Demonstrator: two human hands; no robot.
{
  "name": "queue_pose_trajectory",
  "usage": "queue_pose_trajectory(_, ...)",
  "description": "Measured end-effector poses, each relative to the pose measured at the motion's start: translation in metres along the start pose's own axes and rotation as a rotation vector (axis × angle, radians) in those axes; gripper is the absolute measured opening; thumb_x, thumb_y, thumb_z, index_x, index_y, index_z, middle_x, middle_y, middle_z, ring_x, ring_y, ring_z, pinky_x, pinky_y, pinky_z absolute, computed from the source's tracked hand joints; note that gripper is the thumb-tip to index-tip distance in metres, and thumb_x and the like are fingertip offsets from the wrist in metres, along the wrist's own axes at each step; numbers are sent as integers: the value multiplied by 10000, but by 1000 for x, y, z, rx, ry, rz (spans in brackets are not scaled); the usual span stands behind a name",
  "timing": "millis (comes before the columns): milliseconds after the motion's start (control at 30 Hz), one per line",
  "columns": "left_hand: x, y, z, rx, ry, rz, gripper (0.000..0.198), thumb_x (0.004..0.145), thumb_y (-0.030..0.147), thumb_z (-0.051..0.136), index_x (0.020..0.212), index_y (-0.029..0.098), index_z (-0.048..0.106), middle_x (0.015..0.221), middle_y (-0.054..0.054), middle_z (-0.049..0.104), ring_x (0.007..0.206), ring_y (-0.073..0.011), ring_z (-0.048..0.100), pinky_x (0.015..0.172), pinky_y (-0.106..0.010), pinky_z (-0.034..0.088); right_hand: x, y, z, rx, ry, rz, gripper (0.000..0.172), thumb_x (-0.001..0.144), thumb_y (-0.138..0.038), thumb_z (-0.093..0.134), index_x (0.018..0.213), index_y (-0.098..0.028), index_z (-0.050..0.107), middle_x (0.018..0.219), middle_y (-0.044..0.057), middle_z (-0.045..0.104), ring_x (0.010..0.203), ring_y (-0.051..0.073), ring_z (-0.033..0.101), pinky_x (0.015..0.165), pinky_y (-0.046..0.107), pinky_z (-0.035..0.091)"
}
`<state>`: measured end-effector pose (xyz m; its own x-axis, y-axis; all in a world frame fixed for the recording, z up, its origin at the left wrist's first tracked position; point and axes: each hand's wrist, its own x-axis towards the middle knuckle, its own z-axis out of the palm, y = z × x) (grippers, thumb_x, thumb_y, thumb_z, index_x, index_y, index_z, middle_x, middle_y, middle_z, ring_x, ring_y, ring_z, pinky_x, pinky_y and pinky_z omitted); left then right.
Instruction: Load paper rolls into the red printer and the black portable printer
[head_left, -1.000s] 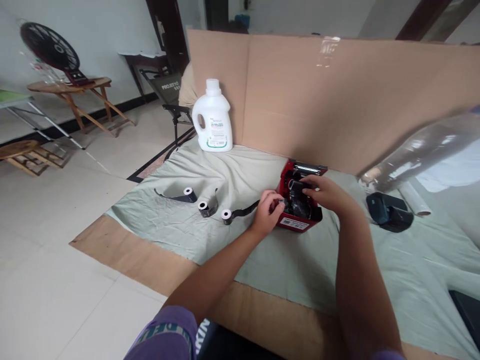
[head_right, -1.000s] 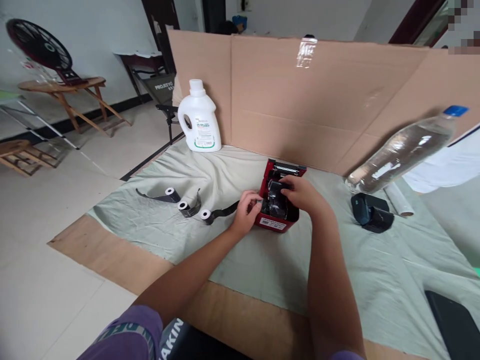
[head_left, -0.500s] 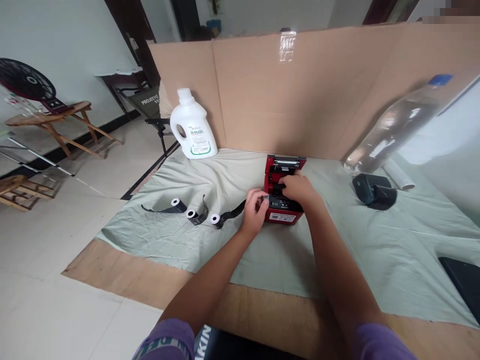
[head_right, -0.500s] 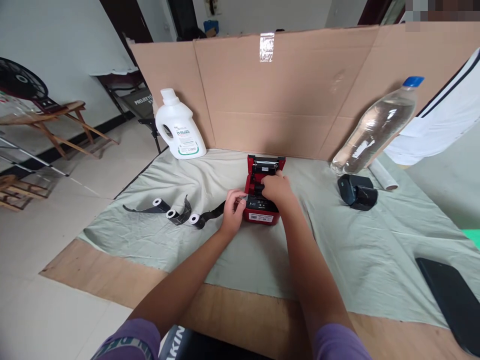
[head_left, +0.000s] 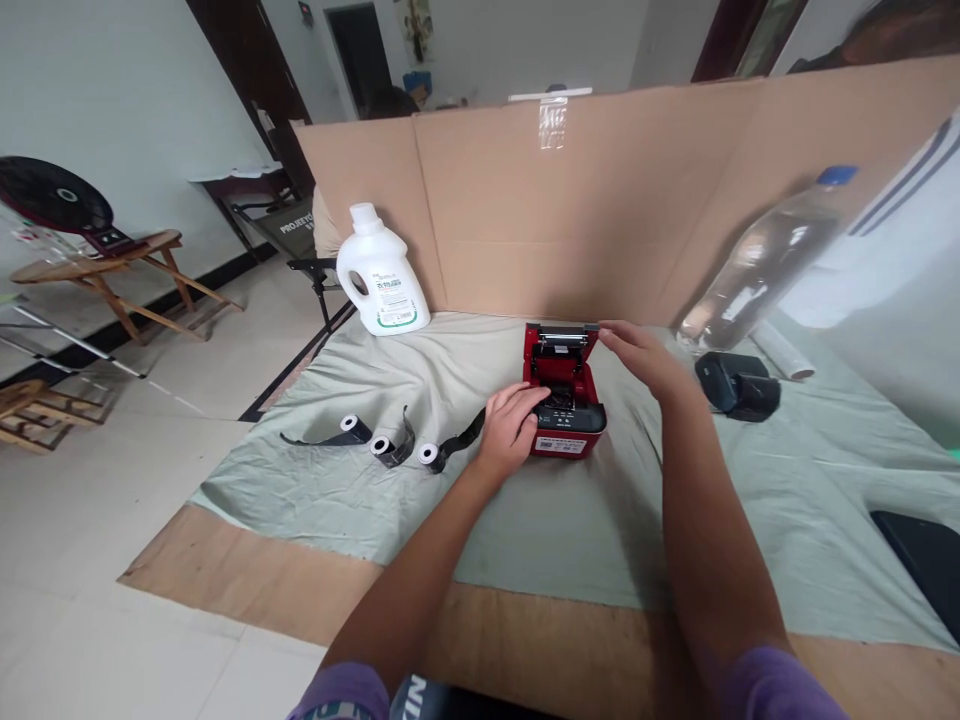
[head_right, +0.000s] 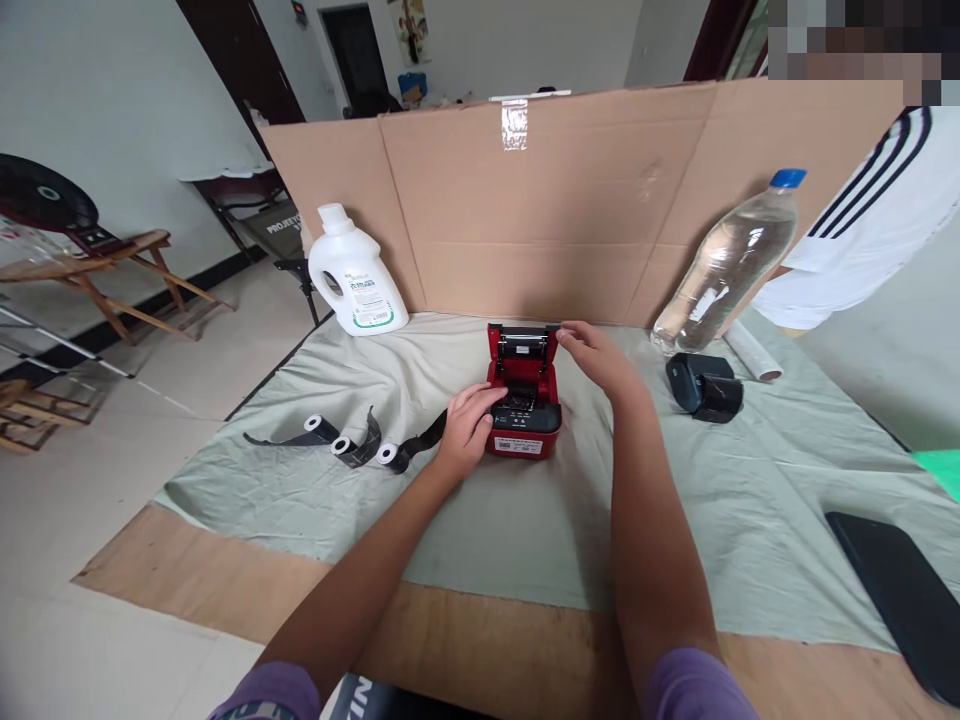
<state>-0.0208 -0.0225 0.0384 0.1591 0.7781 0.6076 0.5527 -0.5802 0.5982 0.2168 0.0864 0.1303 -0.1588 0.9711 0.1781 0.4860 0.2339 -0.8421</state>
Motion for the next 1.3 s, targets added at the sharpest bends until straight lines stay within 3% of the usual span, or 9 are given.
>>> queue_pose_trajectory(100, 19, 11, -15, 92, -197, -23, 452, 880, 122, 458, 1226, 289, 695, 1136, -31, 743, 1206, -254, 568, 1121, -483, 298, 6, 8, 21, 138, 32, -9, 484, 865, -609, 560, 1127, -222, 682, 1158, 75, 718, 1089, 256, 625, 974, 427, 485)
queue_pose_trajectory(200, 39, 24, -23, 193, -287, -20, 250, 861, 190, 588, 1003, 282, 771, 989, -48, 734, 1046, -272, 580, 1016, -469, 359, 4, 15, 38, 184, 101, 14, 445, 865, -629, 515, 949, -211, 642, 985, 53, 707, 995, 240, 627, 933, 402, 498)
queue_pose_trajectory(333, 63, 44, -24, 379, -279, 105, 217, 925, 220, 586, 796, 233, 760, 921, -88, 655, 948, -267, 545, 888, -430, 380, -16, 26, 48, 184, 215, -110, 352, 853, -540, 536, 959, -218, 633, 1092, 70, 672, 1023, 232, 620, 976, 391, 473)
queue_pose_trajectory(467, 76, 53, -20, 428, -267, 206, 216, 965, 244, 570, 843, 229, 748, 869, -68, 629, 916, -246, 558, 855, -401, 378, -43, 41, 57, 214, 231, -178, 230, 853, -428, 550, 930, -229, 637, 1286, 103, 601, 1214, 261, 567, 971, 393, 480)
queue_pose_trajectory(633, 74, 33, -15, 388, -171, 49, 159, 950, 237, 593, 951, 252, 752, 928, -56, 642, 940, -241, 593, 863, -397, 411, -58, 60, 77, 314, 266, -122, 222, 860, -433, 504, 928, -237, 582, 1458, 92, 504, 1316, 260, 523, 1035, 393, 464)
queue_pose_trajectory(767, 66, 15, -19, 261, -125, -91, 228, 907, 249, 630, 1108, 271, 737, 1045, -67, 632, 1035, -258, 596, 927, -414, 460, -53, 71, 88, 436, 182, -85, 525, 880, -518, 468, 1334, -256, 502, 1475, 104, 541, 1299, 260, 561, 1044, 403, 485)
queue_pose_trajectory(933, 63, 10, -22, 101, -308, -4, 279, 916, 384, 643, 1173, 313, 726, 1336, -60, 596, 1285, -288, 526, 1125, -481, 397, -48, 84, 93, 578, 150, -132, 645, 867, -566, 521, 1425, -247, 469, 1516, 98, 534, 1402, 255, 501, 1172, 420, 400)
queue_pose_trajectory(1133, 61, -15, -12, -326, -220, -510, 599, 848, 198, 539, 1445, 256, 547, 1542, -87, 494, 1451, -276, 442, 1195, -454, 376, -50, 85, 96, 647, 131, -96, 731, 860, -607, 538, 1485, -247, 422, 1567, 96, 487, 1433, 265, 478, 1199, 446, 377)
queue_pose_trajectory(1300, 55, -22, -15, -695, -279, -602, 791, 745, 159, 552, 1510, 339, 466, 1586, -9, 470, 1441, -262, 474, 1084, -431, 502, -51, 76, 93, 680, 107, -95, 708, 816, -583, 536, 1432, -240, 469, 1521, 105, 539, 1408, 292, 507, 1166, 465, 413)
